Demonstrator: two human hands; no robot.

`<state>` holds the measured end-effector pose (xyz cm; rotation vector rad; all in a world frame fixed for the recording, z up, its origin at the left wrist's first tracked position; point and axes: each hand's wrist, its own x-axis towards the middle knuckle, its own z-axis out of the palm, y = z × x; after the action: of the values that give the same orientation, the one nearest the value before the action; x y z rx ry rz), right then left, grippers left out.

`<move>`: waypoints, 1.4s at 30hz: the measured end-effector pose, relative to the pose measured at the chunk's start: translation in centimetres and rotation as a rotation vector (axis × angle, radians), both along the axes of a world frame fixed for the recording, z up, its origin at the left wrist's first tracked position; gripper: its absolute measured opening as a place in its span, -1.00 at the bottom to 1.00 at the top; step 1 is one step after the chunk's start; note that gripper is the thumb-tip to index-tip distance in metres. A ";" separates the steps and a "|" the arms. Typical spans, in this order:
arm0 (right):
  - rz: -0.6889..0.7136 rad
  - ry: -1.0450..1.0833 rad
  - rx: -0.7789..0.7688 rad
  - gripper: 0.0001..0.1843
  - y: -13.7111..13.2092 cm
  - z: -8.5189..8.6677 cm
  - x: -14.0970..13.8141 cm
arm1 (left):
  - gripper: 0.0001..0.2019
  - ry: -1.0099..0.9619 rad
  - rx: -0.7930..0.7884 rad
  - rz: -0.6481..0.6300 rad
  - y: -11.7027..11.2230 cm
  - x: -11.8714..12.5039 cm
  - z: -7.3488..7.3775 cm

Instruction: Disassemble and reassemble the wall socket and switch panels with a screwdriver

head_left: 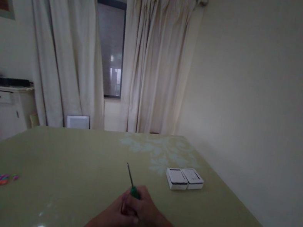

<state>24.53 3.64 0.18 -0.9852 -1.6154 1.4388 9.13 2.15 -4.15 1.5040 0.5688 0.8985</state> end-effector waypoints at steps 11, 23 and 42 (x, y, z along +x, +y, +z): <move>-1.097 -0.595 0.142 -0.60 7.4 4.9 22.9 | -0.41 0.217 -0.118 0.232 1.8 2.2 -1.0; -0.937 -0.861 -0.137 -0.69 8.7 1.0 25.6 | -0.38 0.205 -0.058 0.232 8.8 16.0 0.4; -0.129 -0.738 0.188 -0.61 4.7 -0.7 6.6 | -0.12 0.853 0.103 0.348 0.9 -10.3 1.7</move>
<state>31.13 8.32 -0.49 -1.5858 -2.0962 0.8450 -1.22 3.06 -2.49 1.8976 1.4523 0.5037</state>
